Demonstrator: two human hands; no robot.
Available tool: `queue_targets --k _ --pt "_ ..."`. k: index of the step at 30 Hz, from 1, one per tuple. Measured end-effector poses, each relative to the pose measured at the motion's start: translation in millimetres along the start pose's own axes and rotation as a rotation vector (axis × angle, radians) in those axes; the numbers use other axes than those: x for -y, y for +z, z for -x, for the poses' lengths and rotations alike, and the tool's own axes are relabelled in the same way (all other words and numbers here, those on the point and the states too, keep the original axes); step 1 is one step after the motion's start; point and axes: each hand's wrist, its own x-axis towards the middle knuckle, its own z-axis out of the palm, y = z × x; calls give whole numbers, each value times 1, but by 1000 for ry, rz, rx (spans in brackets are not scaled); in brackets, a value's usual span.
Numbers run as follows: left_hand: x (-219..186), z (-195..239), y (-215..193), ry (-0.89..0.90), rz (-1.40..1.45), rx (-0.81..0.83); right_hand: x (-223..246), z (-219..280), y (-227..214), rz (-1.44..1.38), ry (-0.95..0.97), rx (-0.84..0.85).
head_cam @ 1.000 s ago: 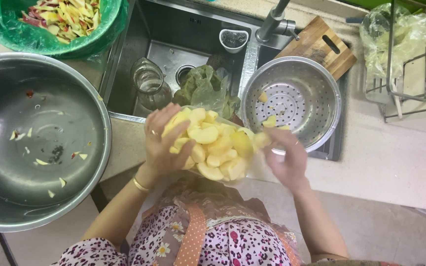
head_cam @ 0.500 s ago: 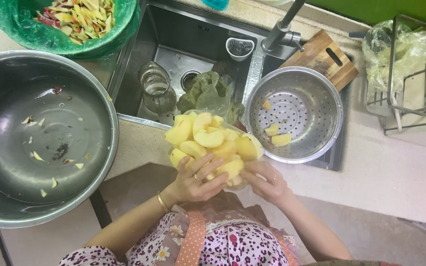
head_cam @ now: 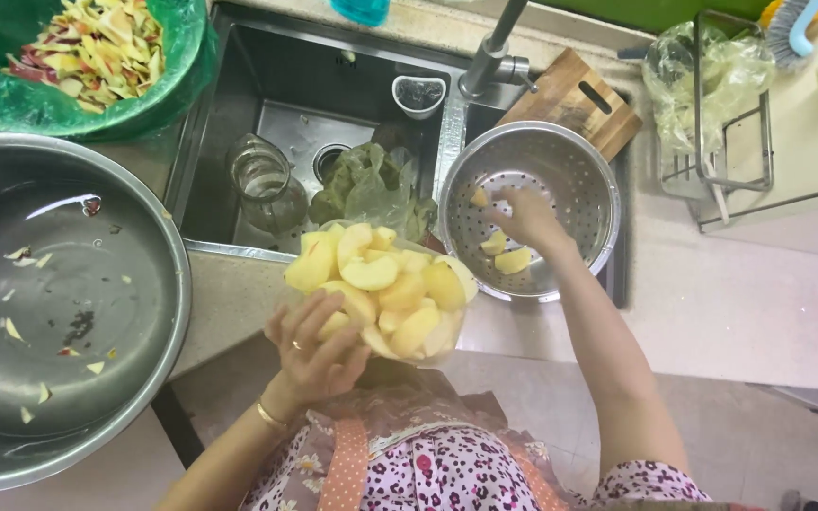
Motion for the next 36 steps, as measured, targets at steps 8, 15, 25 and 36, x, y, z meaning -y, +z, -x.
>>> queue_targets --k 8,15,25,36 --pt "16 -27 -19 -226 46 28 -35 39 65 -67 78 191" --pt "12 -42 -25 -327 123 -4 8 64 24 -192 47 420" --pt "11 -41 -17 -329 197 -10 -9 67 30 -370 49 319" --pt "14 -45 -15 -335 223 36 -31 83 17 -1017 -39 194"
